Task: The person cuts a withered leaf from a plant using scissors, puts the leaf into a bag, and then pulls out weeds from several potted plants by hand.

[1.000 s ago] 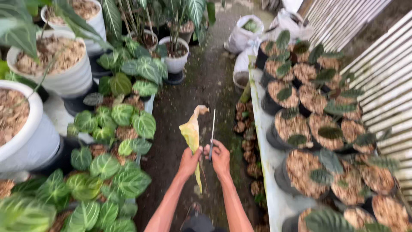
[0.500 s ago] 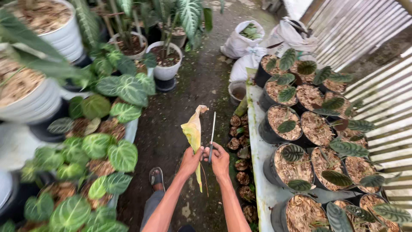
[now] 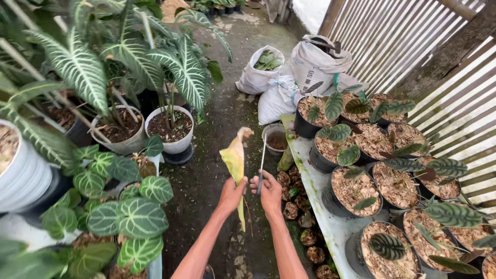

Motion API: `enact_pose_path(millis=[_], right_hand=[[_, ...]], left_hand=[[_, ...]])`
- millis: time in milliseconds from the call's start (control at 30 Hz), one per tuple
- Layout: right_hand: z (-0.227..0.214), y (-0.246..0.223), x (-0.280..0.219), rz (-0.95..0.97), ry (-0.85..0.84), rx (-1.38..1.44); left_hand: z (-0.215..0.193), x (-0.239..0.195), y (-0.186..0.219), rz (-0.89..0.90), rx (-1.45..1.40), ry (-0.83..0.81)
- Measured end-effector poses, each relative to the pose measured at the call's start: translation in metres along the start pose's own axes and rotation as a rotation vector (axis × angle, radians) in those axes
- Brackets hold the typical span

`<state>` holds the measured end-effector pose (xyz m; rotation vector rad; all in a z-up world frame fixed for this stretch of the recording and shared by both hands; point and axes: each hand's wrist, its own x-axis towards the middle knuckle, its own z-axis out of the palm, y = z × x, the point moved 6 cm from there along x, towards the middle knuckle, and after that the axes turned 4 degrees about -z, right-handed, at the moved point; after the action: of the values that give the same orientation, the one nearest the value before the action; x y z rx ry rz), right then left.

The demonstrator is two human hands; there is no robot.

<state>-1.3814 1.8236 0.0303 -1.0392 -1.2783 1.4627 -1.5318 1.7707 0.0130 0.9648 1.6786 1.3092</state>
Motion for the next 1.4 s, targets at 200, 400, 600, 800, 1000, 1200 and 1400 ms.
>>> enact_pose_path(millis=[200,400,600,800,1000,1200,1400], right_hand=[[0.027,0.009,0.055,0.057,0.067,0.003],[0.024,0.017,0.132,0.117,0.088,-0.004],[0.022,-0.009,0.220,0.059,0.015,-0.033],[0.012,-0.012,0.276,0.079,0.065,-0.085],[0.005,0.001,0.334,0.016,0.149,-0.068],[0.023,-0.013,0.401,0.034,0.298,-0.022],[0.061,-0.029,0.450,-0.048,0.326,0.024]], left_hand=[[-0.012,0.061,0.002,-0.073,-0.006,-0.023],[0.014,0.128,-0.021,-0.106,0.045,-0.067],[0.030,0.217,0.013,-0.095,-0.031,-0.016],[0.042,0.281,0.038,-0.095,-0.078,-0.017],[0.062,0.359,0.042,-0.096,-0.113,-0.114],[0.066,0.439,0.072,-0.030,-0.103,-0.227],[0.053,0.506,0.093,-0.037,-0.045,-0.335]])
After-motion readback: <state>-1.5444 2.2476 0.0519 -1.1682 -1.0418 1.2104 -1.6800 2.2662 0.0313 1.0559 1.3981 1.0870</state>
